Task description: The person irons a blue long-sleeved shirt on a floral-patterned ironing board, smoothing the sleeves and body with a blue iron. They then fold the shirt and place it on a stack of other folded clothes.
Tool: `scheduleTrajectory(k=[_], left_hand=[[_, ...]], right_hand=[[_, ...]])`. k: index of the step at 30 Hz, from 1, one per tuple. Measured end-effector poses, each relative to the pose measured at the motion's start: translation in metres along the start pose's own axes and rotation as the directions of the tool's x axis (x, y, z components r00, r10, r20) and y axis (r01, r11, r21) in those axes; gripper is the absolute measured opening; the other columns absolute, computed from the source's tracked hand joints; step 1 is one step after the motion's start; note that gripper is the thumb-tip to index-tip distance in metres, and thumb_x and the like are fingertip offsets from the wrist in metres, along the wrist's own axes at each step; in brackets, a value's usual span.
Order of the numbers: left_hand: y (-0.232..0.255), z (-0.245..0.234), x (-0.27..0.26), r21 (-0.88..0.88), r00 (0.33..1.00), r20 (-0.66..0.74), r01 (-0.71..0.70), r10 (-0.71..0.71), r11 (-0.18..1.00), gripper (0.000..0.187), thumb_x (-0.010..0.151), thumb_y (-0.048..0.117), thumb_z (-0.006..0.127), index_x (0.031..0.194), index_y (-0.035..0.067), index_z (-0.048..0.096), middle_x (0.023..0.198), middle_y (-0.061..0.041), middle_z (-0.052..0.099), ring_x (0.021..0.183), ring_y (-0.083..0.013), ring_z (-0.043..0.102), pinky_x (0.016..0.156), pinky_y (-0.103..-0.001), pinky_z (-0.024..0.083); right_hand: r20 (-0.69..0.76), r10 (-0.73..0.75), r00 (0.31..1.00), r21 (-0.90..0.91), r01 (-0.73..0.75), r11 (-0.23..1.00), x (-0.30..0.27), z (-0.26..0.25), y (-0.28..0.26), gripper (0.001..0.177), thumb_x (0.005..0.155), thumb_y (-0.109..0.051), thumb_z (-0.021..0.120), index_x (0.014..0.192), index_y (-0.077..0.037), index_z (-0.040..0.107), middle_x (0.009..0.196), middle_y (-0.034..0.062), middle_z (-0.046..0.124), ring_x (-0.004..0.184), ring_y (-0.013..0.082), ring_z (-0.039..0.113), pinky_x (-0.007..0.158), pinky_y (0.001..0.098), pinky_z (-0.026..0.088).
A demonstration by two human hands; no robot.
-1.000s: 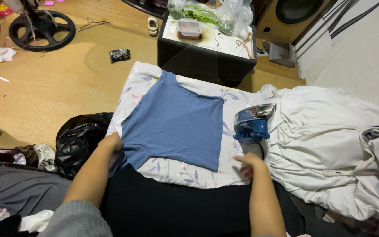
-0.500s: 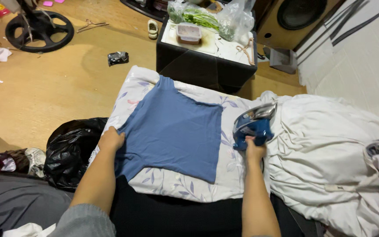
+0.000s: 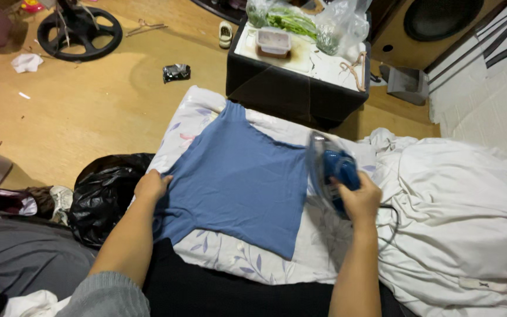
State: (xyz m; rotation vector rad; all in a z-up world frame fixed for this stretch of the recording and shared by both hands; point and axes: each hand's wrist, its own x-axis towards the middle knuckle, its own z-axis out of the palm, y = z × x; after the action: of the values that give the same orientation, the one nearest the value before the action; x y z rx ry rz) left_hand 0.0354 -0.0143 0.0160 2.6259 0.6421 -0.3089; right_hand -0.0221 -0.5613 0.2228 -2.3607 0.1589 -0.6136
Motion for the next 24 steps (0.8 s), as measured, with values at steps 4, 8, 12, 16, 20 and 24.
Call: scheduleTrajectory(k=[4, 8, 12, 16, 20, 24], left_hand=[[-0.004, -0.001, 0.001, -0.050, 0.997, -0.073, -0.034, 0.030, 0.998, 0.055, 0.099, 0.048, 0.063, 0.125, 0.000, 0.058, 0.119, -0.031, 0.068, 0.112, -0.0482, 0.065, 0.094, -0.054, 0.051], [-0.006, 0.000, 0.000, -0.131, 0.999, -0.047, 0.004, -0.010, 0.991, 0.048, 0.102, 0.042, 0.058, 0.124, 0.000, 0.052, 0.114, -0.033, 0.069, 0.109, -0.0509, 0.065, 0.093, -0.057, 0.051], [-0.005, 0.000, 0.001, -0.211, 0.994, -0.105, -0.030, 0.008, 0.977, 0.041, 0.105, 0.037, 0.054, 0.121, 0.000, 0.047, 0.111, -0.036, 0.068, 0.106, -0.0536, 0.065, 0.091, -0.059, 0.050], [-0.002, -0.001, -0.005, -0.245, 0.991, -0.131, -0.032, -0.001, 0.969, 0.037, 0.105, 0.034, 0.053, 0.117, 0.000, 0.045, 0.107, -0.036, 0.067, 0.104, -0.0542, 0.064, 0.089, -0.060, 0.049], [0.004, -0.009, -0.012, -0.245, 0.988, -0.150, -0.061, 0.024, 0.968, 0.035, 0.107, 0.033, 0.051, 0.116, 0.000, 0.045, 0.102, -0.036, 0.068, 0.100, -0.0544, 0.065, 0.086, -0.061, 0.049], [0.004, -0.020, -0.020, -0.199, 0.988, -0.149, -0.078, 0.049, 0.977, 0.033, 0.106, 0.035, 0.053, 0.116, 0.004, 0.046, 0.101, -0.034, 0.069, 0.099, -0.0537, 0.065, 0.085, -0.061, 0.049]], right_hand=[[0.257, -0.011, 0.966, 0.064, -0.006, 0.998, -0.013, 0.024, -0.058, 0.043, 0.070, -0.032, 0.090, 0.100, -0.006, 0.075, 0.084, 0.0129, 0.077, 0.071, 0.0223, 0.073, 0.067, 0.0363, 0.056], [0.526, -0.024, 0.850, -0.031, 0.047, 0.998, -0.040, 0.061, -0.098, 0.050, 0.070, -0.036, 0.088, 0.108, -0.009, 0.073, 0.086, 0.0174, 0.076, 0.075, 0.0317, 0.075, 0.069, 0.0411, 0.057], [0.616, -0.088, 0.783, -0.053, 0.153, 0.987, -0.055, 0.082, -0.111, 0.047, 0.072, -0.041, 0.086, 0.104, -0.011, 0.073, 0.088, 0.0177, 0.076, 0.083, 0.0368, 0.073, 0.071, 0.0451, 0.056], [0.672, -0.027, 0.740, -0.190, 0.208, 0.960, -0.059, 0.088, -0.107, 0.046, 0.072, -0.046, 0.085, 0.105, -0.015, 0.075, 0.091, 0.0161, 0.075, 0.087, 0.0387, 0.071, 0.074, 0.0484, 0.055], [0.684, -0.038, 0.729, -0.167, 0.206, 0.964, -0.056, 0.088, -0.103, 0.046, 0.071, -0.048, 0.085, 0.104, -0.017, 0.076, 0.089, 0.0142, 0.076, 0.086, 0.0359, 0.073, 0.075, 0.0456, 0.056], [0.758, -0.045, 0.651, -0.148, 0.239, 0.960, -0.055, 0.086, -0.102, 0.049, 0.067, -0.048, 0.085, 0.107, -0.021, 0.076, 0.089, 0.0127, 0.077, 0.085, 0.0349, 0.073, 0.074, 0.0438, 0.057]])
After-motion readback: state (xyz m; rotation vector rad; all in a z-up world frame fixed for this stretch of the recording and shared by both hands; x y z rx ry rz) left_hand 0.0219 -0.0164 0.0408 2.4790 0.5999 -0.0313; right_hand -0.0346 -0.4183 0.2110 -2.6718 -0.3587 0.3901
